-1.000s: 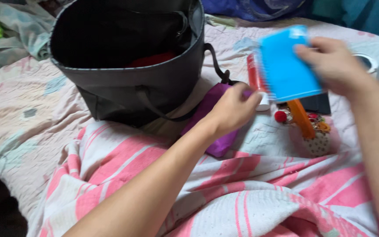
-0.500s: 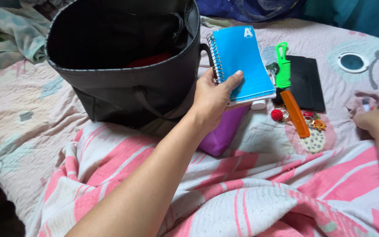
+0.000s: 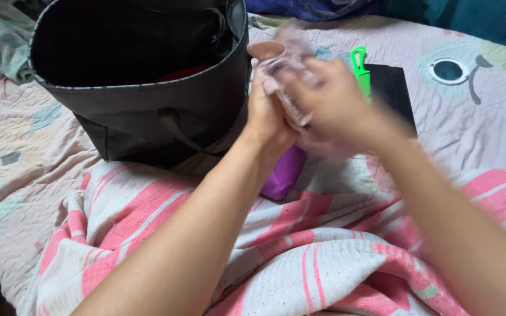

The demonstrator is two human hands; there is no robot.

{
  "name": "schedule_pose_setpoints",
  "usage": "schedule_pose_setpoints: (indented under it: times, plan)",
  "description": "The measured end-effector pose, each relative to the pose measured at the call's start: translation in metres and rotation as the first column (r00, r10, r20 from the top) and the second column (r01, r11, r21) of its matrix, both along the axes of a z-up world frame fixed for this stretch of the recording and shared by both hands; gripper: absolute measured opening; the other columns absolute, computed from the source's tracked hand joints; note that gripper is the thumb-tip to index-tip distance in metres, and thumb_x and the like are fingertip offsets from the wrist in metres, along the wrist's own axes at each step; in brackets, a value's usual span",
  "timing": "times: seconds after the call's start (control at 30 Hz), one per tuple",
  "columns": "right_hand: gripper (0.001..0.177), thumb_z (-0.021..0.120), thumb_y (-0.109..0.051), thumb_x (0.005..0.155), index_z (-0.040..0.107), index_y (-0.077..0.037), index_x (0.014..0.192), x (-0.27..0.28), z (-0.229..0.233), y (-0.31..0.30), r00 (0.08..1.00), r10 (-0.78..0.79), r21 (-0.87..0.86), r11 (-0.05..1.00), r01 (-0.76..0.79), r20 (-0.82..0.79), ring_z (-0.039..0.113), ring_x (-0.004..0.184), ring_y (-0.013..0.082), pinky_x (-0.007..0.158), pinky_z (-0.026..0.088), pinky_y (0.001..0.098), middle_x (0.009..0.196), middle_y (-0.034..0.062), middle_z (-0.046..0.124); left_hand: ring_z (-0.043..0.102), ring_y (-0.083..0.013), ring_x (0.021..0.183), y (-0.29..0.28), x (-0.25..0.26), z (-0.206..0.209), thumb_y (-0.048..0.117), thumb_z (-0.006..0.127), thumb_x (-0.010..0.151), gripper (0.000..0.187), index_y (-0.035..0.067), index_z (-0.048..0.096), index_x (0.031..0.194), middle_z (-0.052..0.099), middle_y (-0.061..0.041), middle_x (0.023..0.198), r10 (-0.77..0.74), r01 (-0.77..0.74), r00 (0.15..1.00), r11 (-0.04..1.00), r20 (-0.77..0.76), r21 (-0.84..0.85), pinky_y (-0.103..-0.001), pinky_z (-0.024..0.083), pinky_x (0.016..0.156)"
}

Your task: The person packs a black tote bag with daily essentials while lying on a bed. They place a red first-aid kit, a red bottle, a purple pouch, a small notebook, a comb, and a towel into the bag, then zip it closed.

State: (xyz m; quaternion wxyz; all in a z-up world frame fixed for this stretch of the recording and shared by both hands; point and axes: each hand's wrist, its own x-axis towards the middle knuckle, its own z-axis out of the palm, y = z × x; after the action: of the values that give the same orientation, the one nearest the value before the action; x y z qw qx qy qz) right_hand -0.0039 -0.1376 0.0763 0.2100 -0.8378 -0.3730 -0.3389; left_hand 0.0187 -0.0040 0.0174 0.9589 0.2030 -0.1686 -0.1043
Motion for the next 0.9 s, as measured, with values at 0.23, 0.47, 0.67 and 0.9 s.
schedule_pose_setpoints:
  times: [0.23, 0.47, 0.67, 0.9]
  plan:
    - [0.025, 0.064, -0.01, 0.09, 0.073, -0.004, 0.112, 0.05, -0.064, -0.007, 0.903, -0.36, 0.333, 0.843, 0.423, -0.236, 0.06, 0.102, 0.0411, 0.087, 0.05, 0.0515, 0.112, 0.0229, 0.059, 0.069, -0.0265, 0.097, -0.006, -0.01, 0.016, 0.011, 0.061, 0.092, 0.059, 0.012, 0.038, 0.146, 0.064, -0.016, 0.119, 0.227, -0.206, 0.974, 0.892, -0.005, 0.402, -0.044, 0.062, 0.076]
    - [0.029, 0.066, -0.011, 0.089, 0.071, -0.003, 0.117, 0.064, -0.058, -0.043, 0.839, -0.12, 0.402, 0.836, 0.374, -0.531, 0.061, 0.108, 0.0374, 0.091, 0.049, 0.0489, 0.117, 0.0205, 0.061, 0.071, -0.0309, 0.102, -0.006, -0.026, 0.032, 0.004, 0.074, 0.097, 0.062, -0.008, 0.044, 0.15, 0.066, -0.021, 0.123, 0.077, -0.111, 0.992, 0.906, 0.1, 0.409, -0.047, 0.066, 0.082]
    - [0.034, 0.068, -0.012, 0.088, 0.07, -0.003, 0.121, 0.037, -0.058, -0.044, 0.773, 0.193, 0.534, 0.818, 0.213, -0.605, 0.061, 0.112, 0.0342, 0.095, 0.048, 0.0467, 0.122, 0.0184, 0.062, 0.068, -0.0375, 0.07, -0.012, -0.015, 0.017, 0.024, 0.072, 0.098, 0.055, 0.007, 0.048, 0.145, 0.076, -0.022, 0.1, 0.32, -0.16, 0.939, 0.724, -0.122, 0.671, -0.038, 0.051, 0.044]
    - [0.04, 0.07, -0.014, 0.087, 0.068, -0.002, 0.126, 0.043, -0.027, -0.042, 0.607, 0.426, 0.598, 0.795, 0.103, -0.671, 0.061, 0.117, 0.0305, 0.098, 0.047, 0.0441, 0.127, 0.016, 0.064, 0.063, -0.0149, 0.047, 0.002, 0.005, 0.022, 0.03, 0.077, 0.087, 0.055, -0.007, 0.061, 0.124, 0.077, -0.017, 0.088, 0.204, -0.143, 0.979, 0.576, 0.028, 0.805, -0.027, 0.045, 0.034]
